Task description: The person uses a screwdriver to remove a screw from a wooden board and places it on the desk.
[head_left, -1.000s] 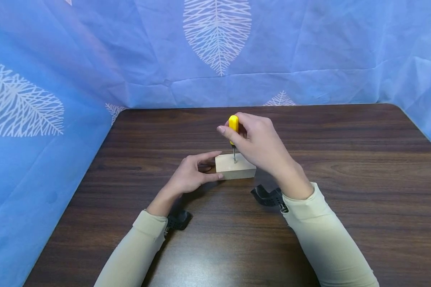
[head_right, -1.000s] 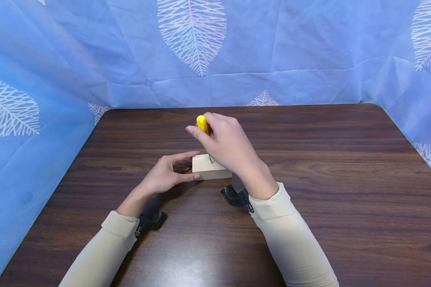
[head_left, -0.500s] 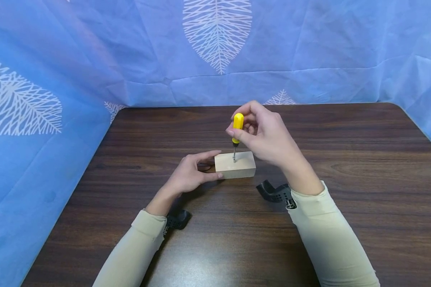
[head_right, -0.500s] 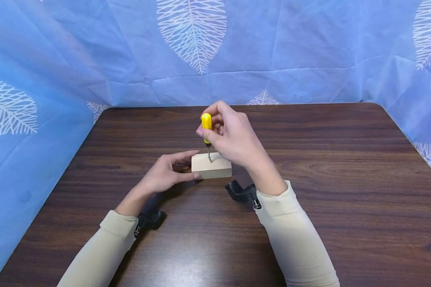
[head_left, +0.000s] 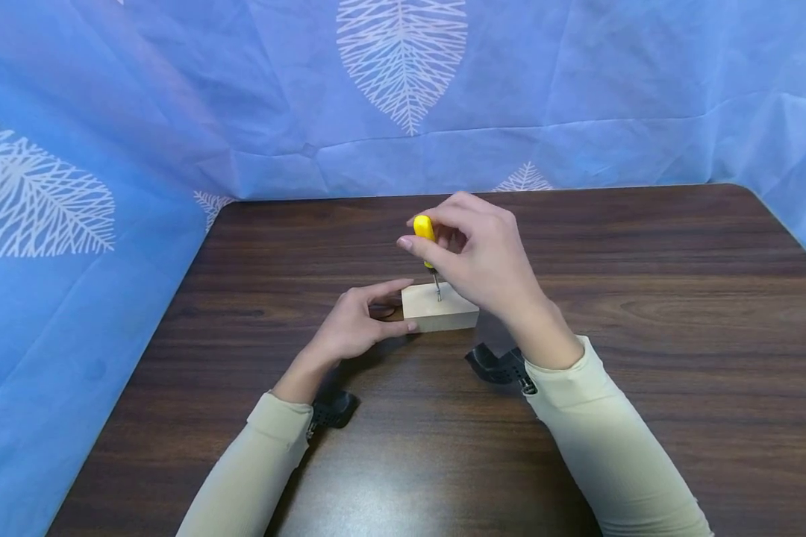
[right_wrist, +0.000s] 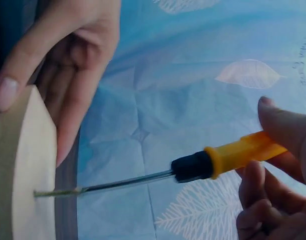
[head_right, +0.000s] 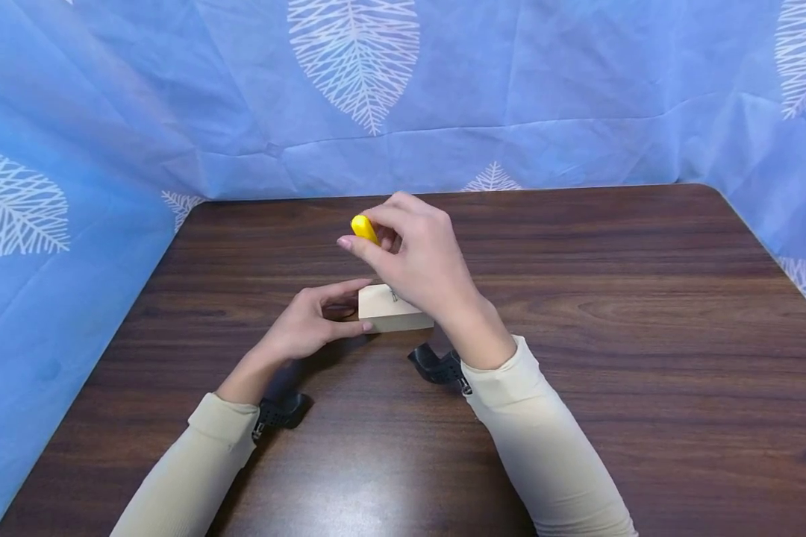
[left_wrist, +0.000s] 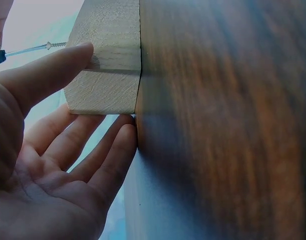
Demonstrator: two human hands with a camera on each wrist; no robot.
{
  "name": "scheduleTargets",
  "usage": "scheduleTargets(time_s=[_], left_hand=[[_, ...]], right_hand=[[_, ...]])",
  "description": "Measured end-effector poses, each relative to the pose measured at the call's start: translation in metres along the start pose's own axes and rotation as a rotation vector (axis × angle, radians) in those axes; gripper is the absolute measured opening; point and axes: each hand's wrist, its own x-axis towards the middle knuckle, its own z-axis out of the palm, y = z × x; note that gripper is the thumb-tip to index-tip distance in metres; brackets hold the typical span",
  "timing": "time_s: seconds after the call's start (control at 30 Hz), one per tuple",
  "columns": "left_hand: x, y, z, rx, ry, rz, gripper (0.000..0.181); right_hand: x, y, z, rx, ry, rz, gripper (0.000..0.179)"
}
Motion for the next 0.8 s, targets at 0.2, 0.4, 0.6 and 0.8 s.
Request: scheduleTargets(time_s=[0.2, 0.4, 0.6, 0.8], left_hand=[[-0.0004, 0.0, 0.0002, 0.003, 0.004, -0.013, 0.07], [-0.0015, -0.0006, 0.0004, 0.01, 0.012, -0.033, 0.069], [-0.0006, -0.0017, 0.0007, 0.005, 0.013, -0.034, 0.069], [0.0001, -0.0023, 0.0012, 0.004, 0.008, -0.026, 0.069]], right_hand=[[0.0007, 0.0024, -0.0068, 0.155, -0.073, 0.143, 0.036], [0.0016, 0.0035, -0.0025, 0.223, -0.016, 0.201, 0.018], [0.0009, 0.0018, 0.0022, 0.157, 0.021, 0.224, 0.027], [0.0002, 0.0027, -0.0013, 0.163, 0.039, 0.219, 0.012]])
